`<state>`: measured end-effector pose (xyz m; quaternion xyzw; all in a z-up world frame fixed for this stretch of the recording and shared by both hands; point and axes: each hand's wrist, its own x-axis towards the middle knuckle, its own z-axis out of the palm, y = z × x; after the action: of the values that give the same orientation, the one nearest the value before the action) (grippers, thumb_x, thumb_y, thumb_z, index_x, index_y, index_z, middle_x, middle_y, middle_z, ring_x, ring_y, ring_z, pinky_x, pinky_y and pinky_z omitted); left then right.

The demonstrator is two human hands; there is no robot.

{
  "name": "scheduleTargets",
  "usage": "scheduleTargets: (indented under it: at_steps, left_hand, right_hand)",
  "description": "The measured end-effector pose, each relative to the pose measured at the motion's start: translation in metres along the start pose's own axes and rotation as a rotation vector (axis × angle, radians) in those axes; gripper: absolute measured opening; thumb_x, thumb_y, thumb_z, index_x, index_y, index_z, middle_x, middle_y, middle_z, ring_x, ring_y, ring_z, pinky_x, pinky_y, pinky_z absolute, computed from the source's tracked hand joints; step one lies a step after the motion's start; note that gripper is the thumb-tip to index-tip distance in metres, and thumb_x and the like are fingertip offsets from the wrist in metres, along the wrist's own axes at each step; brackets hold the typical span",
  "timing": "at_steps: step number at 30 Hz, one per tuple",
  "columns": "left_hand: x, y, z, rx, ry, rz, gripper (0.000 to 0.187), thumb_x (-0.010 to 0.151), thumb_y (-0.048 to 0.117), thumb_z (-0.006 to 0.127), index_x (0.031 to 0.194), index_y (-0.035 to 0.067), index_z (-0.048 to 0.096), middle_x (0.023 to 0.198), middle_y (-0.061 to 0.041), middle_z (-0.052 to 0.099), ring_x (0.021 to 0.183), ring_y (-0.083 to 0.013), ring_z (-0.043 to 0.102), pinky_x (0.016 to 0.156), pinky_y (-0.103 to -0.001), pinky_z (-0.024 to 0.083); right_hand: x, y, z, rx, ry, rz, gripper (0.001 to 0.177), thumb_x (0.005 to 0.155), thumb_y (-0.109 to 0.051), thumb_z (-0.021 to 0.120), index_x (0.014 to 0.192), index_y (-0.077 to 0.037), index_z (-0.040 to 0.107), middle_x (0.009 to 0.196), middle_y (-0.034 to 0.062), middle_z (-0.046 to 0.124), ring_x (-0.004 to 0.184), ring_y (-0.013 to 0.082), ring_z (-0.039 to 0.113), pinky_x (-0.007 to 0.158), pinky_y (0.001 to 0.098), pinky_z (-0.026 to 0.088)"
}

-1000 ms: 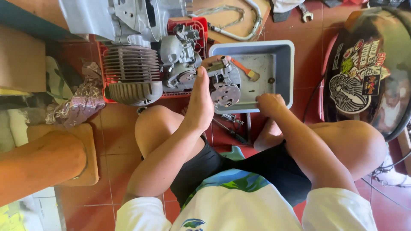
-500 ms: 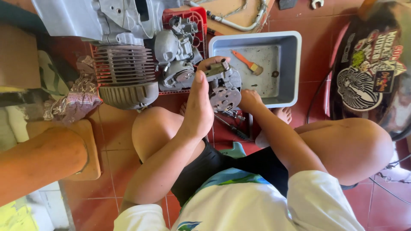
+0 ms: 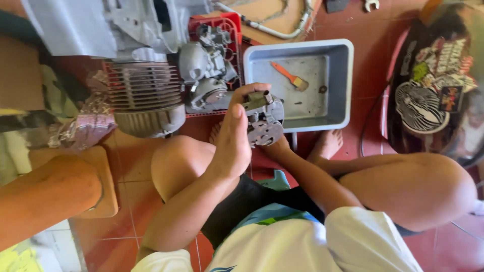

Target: The person cleans a small mechanical part using a brush and then uses a screwdriver to manipulate internal components. The person scrubs the part thoroughly and then inserts the screwdriver to adjust or remove a small piece inside.

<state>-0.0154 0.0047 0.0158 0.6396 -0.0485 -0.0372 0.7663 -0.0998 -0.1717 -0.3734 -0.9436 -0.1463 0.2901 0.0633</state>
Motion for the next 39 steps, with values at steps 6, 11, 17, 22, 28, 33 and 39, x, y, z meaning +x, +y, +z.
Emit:
scheduleTargets:
  at_steps: [6, 11, 17, 22, 28, 33, 39]
  left_hand:
    - [-0.007, 0.005, -0.006, -0.017, 0.022, -0.006, 0.062, 0.113, 0.049, 0.014, 0.141, 0.007, 0.050, 0.120, -0.014, 0.056, 0.108, -0.0230, 0.054, 0.106, -0.038, 0.041]
    - [-0.011, -0.001, -0.010, -0.005, 0.037, 0.017, 0.062, 0.114, 0.046, 0.013, 0.140, 0.005, 0.052, 0.132, -0.018, 0.057, 0.126, -0.0290, 0.053, 0.116, -0.040, 0.035]
    - [-0.011, -0.017, -0.027, -0.003, 0.104, -0.196, 0.071, 0.111, 0.055, 0.019, 0.150, 0.000, 0.041, 0.153, -0.027, 0.040, 0.146, -0.0392, 0.034, 0.124, -0.051, 0.019]
    - [-0.003, -0.027, -0.030, 0.058, 0.093, -0.236, 0.078, 0.109, 0.061, 0.018, 0.156, 0.002, 0.038, 0.162, -0.028, 0.030, 0.153, -0.0427, 0.025, 0.126, -0.054, 0.014]
    - [-0.001, 0.030, -0.008, 0.073, 0.099, -0.215, 0.092, 0.103, 0.068, 0.023, 0.156, -0.007, 0.030, 0.161, -0.035, 0.025, 0.153, -0.0489, 0.020, 0.124, -0.060, 0.011]
    - [-0.004, -0.008, -0.016, 0.077, 0.133, -0.027, 0.052, 0.106, 0.054, 0.045, 0.128, 0.009, 0.055, 0.087, 0.000, 0.048, 0.084, -0.0111, 0.048, 0.083, -0.033, 0.043]
    - [-0.002, -0.018, -0.019, 0.125, 0.185, -0.051, 0.060, 0.098, 0.064, 0.054, 0.126, 0.011, 0.053, 0.084, -0.002, 0.052, 0.076, -0.0115, 0.050, 0.077, -0.032, 0.044]
  right_hand:
    - [-0.007, 0.019, 0.050, -0.049, 0.027, 0.044, 0.031, 0.087, -0.038, 0.062, 0.096, -0.012, 0.078, 0.097, 0.0096, 0.073, 0.100, 0.0324, 0.069, 0.084, 0.0447, 0.055]
    - [0.016, 0.049, 0.055, -0.021, 0.086, 0.066, 0.038, 0.087, -0.046, 0.063, 0.102, -0.013, 0.077, 0.102, 0.0097, 0.072, 0.102, 0.0324, 0.069, 0.084, 0.0449, 0.056]
    - [-0.017, 0.044, -0.014, 0.183, -0.142, 0.159, 0.077, 0.076, -0.068, 0.069, 0.122, -0.006, 0.070, 0.122, 0.0181, 0.071, 0.113, 0.0412, 0.070, 0.093, 0.0518, 0.058]
    - [-0.017, 0.037, -0.044, 0.222, -0.318, 0.090, 0.071, 0.077, -0.064, 0.067, 0.118, -0.006, 0.073, 0.120, 0.0203, 0.075, 0.119, 0.0400, 0.068, 0.101, 0.0502, 0.055]
    - [-0.050, -0.006, -0.149, 0.311, -0.391, 0.180, 0.070, 0.075, -0.065, 0.067, 0.129, -0.021, 0.074, 0.128, 0.0099, 0.074, 0.127, 0.0301, 0.066, 0.107, 0.0432, 0.052]
    - [-0.105, -0.036, -0.271, 0.781, -0.278, 0.209, 0.049, 0.076, -0.044, 0.068, 0.117, -0.019, 0.080, 0.108, 0.0157, 0.078, 0.114, 0.0322, 0.070, 0.100, 0.0439, 0.053]
    - [-0.156, -0.018, -0.355, 1.064, 0.179, 0.104, 0.034, 0.083, -0.018, 0.067, 0.112, -0.003, 0.078, 0.093, 0.0181, 0.073, 0.095, 0.0259, 0.063, 0.088, 0.0438, 0.050]
